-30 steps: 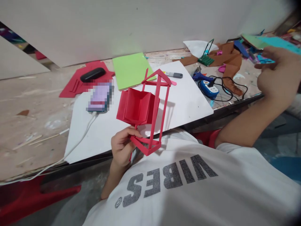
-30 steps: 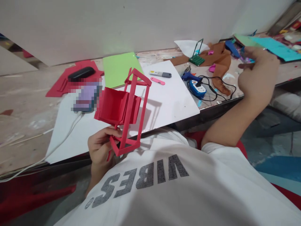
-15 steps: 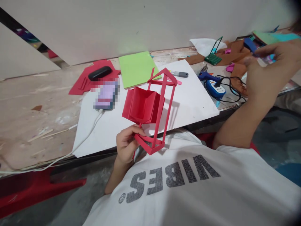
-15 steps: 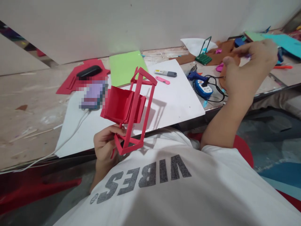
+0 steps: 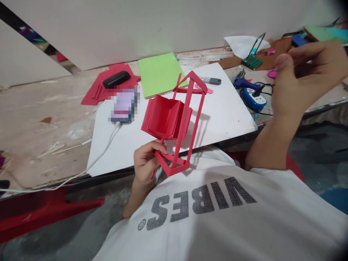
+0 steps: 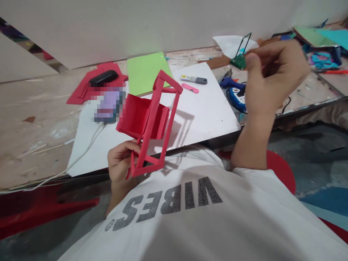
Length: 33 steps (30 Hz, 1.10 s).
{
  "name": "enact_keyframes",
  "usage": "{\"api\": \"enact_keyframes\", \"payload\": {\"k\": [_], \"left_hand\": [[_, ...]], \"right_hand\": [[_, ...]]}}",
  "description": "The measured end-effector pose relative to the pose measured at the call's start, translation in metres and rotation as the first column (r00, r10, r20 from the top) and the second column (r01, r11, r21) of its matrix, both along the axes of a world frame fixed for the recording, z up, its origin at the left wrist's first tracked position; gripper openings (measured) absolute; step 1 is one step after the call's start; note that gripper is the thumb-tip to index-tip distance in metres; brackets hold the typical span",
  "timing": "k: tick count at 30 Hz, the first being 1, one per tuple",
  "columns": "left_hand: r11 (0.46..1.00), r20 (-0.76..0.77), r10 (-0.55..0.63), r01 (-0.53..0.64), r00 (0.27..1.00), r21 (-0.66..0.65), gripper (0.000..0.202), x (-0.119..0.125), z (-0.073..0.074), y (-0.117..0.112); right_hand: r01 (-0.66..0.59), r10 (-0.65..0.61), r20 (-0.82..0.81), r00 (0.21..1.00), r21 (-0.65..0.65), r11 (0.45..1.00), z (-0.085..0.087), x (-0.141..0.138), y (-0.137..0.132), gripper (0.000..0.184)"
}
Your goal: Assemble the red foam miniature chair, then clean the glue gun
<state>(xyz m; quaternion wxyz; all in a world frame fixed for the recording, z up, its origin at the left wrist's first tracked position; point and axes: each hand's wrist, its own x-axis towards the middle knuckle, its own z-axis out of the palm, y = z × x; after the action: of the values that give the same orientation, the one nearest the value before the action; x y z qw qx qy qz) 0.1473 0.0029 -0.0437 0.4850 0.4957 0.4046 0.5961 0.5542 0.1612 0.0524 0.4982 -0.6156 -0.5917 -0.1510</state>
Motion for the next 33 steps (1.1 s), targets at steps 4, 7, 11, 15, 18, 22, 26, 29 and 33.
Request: {"api": "enact_keyframes", "payload": {"k": [4,7,11,15,18,22,26,29,33], "left_hand": [[1.0,0.086,-0.006,0.007,0.996,-0.019,0.006,0.0,0.004,-0.001],[0.998,0.16,-0.068,0.067,0.985,0.012,0.015,-0.004,0.005,0.004],[0.953,0.226,-0.279,0.239,0.933,0.188,0.033,-0.011,0.006,0.017],[0.915,0.318,-0.395,0.338,0.862,0.222,0.046,-0.019,0.001,0.027],[0.876,0.477,-0.481,0.425,0.736,0.228,0.05,-0.027,-0.005,0.032],[0.878,0.676,-0.426,0.454,0.601,0.15,0.051,-0.037,-0.01,0.035],[0.884,0.65,-0.375,0.467,0.661,0.034,0.048,-0.039,-0.005,0.035],[0.838,0.627,-0.457,0.542,0.631,0.065,0.041,-0.035,0.002,0.036],[0.753,0.64,-0.586,0.625,0.496,0.206,0.034,-0.03,0.01,0.041]], "right_hand": [[-0.201,0.201,-0.075,0.977,0.013,0.98,-0.016,-0.068,-0.022,0.041],[-0.34,0.343,-0.127,0.931,0.044,0.939,-0.036,-0.103,-0.028,0.051],[-0.394,0.424,-0.235,0.875,0.166,0.904,-0.059,-0.115,-0.017,0.053],[-0.513,0.514,-0.364,0.777,0.11,0.852,-0.066,-0.114,-0.007,0.046],[-0.665,0.648,-0.415,0.639,0.126,0.736,-0.067,-0.12,-0.007,0.055],[-0.775,0.76,-0.408,0.505,0.173,0.608,-0.07,-0.129,-0.011,0.063],[-0.808,0.776,-0.342,0.529,0.075,0.584,-0.077,-0.127,-0.012,0.067],[-0.814,0.785,-0.297,0.543,0.041,0.579,-0.084,-0.122,-0.013,0.061],[-0.782,0.763,-0.264,0.59,0.05,0.621,-0.087,-0.119,-0.014,0.056]]}}
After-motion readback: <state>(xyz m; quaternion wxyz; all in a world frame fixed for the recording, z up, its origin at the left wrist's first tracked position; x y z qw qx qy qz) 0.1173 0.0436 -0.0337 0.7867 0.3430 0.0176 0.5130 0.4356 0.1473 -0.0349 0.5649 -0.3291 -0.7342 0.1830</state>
